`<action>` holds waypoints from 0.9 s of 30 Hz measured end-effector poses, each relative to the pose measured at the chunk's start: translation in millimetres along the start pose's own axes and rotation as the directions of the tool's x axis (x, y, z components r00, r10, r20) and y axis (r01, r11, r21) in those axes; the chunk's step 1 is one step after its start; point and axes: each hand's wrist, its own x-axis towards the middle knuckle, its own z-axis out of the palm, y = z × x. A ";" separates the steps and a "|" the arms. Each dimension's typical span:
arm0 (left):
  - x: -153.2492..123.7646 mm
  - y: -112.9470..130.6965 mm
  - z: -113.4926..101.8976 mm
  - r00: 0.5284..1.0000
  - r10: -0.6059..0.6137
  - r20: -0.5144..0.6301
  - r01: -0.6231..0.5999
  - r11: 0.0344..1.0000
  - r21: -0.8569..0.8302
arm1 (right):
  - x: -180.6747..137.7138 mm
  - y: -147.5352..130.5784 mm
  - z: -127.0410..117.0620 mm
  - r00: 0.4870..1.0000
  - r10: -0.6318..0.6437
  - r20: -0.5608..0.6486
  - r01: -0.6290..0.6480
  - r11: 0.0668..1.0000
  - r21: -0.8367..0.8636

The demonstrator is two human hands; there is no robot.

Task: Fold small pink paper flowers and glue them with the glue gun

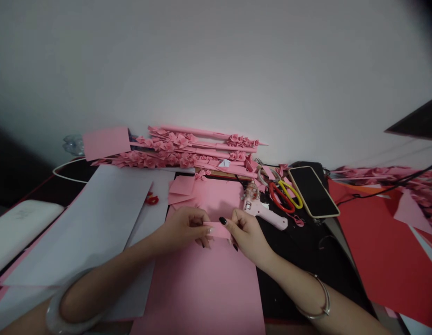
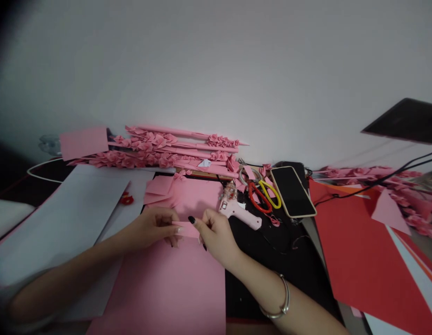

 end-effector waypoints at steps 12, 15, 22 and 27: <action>2.8 -4.3 -3.8 0.996 0.062 -0.068 -0.056 0.995 0.086 | 4.2 0.8 -2.9 0.991 0.017 0.136 -0.049 0.969 0.240; 4.2 -6.5 -4.0 0.995 0.066 -0.070 -0.060 0.994 0.091 | 4.3 -0.3 -2.2 0.991 0.022 0.135 -0.051 0.974 0.219; 2.7 -4.6 -1.7 0.978 0.190 -0.088 -0.153 0.937 0.315 | 1.7 2.3 -1.4 0.987 -0.012 0.160 -0.007 0.993 0.121; 2.1 -3.9 -2.5 0.957 0.259 -0.132 -0.173 0.872 0.457 | 0.8 4.0 -1.6 0.987 -0.019 0.159 0.000 0.993 0.115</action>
